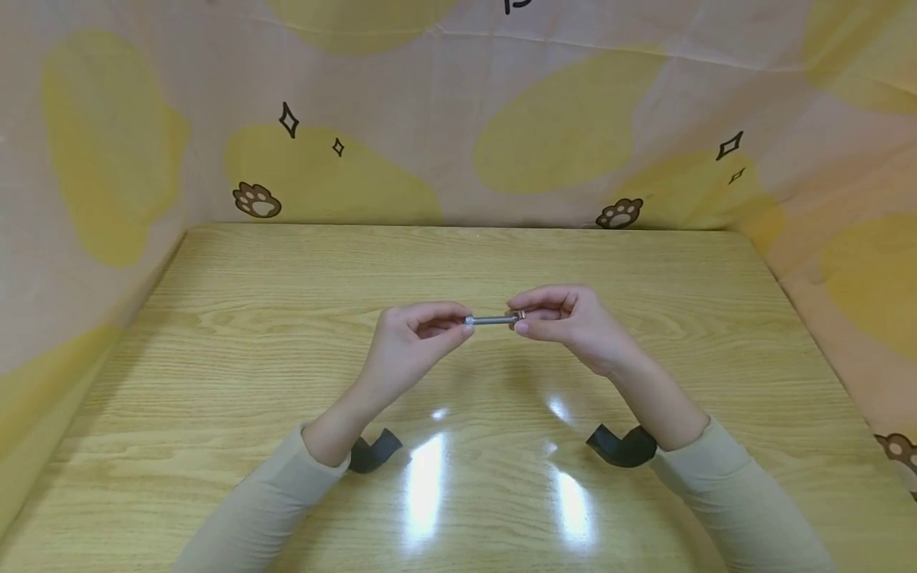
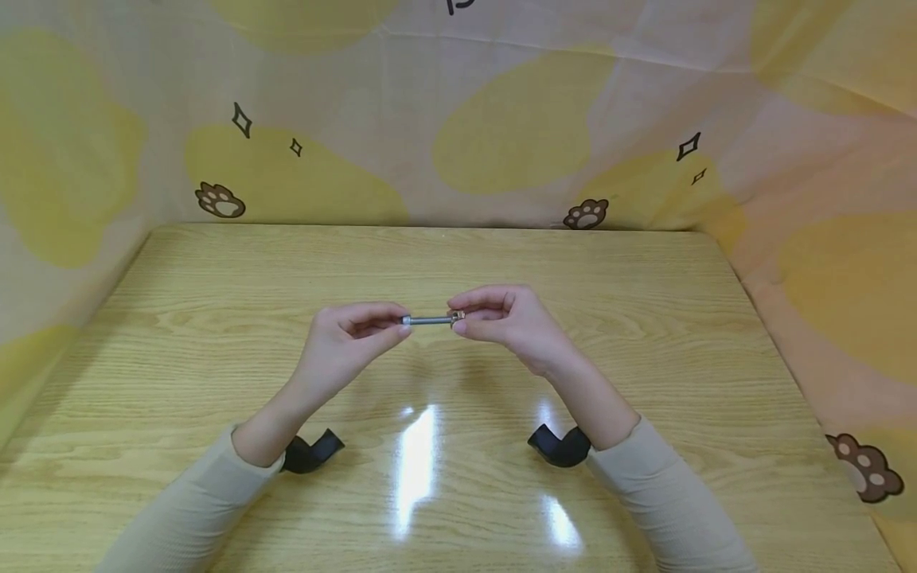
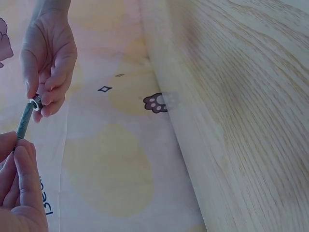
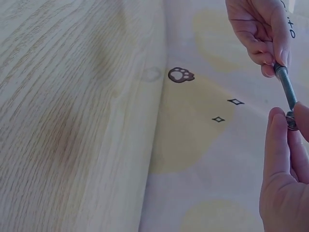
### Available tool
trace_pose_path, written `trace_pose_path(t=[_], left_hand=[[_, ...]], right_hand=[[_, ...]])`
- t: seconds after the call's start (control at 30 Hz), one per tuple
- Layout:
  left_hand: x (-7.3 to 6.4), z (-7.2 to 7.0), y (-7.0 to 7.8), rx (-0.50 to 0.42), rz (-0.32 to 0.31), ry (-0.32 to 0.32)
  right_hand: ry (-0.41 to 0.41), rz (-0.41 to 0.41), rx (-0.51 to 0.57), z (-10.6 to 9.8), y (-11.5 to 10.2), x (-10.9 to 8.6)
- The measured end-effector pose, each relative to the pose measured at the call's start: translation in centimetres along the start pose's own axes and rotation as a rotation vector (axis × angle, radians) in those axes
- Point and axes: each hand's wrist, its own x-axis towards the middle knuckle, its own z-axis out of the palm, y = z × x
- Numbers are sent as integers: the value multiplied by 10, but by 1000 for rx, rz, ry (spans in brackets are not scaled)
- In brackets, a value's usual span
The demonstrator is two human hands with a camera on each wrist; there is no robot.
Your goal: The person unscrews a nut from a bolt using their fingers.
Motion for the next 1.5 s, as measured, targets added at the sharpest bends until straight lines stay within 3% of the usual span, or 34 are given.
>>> trace_pose_path(t=[0.27,0.7,1.5], left_hand=[[0,-1,0,7,-2,1],[0,-4,-2,22,-20,17],[7,-6,-13,92,8,6]], right_hand=[[3,19,-10,-2,1,0],[-21,24,91,-8,3,-1],[-11,48,62,-22,9,-1]])
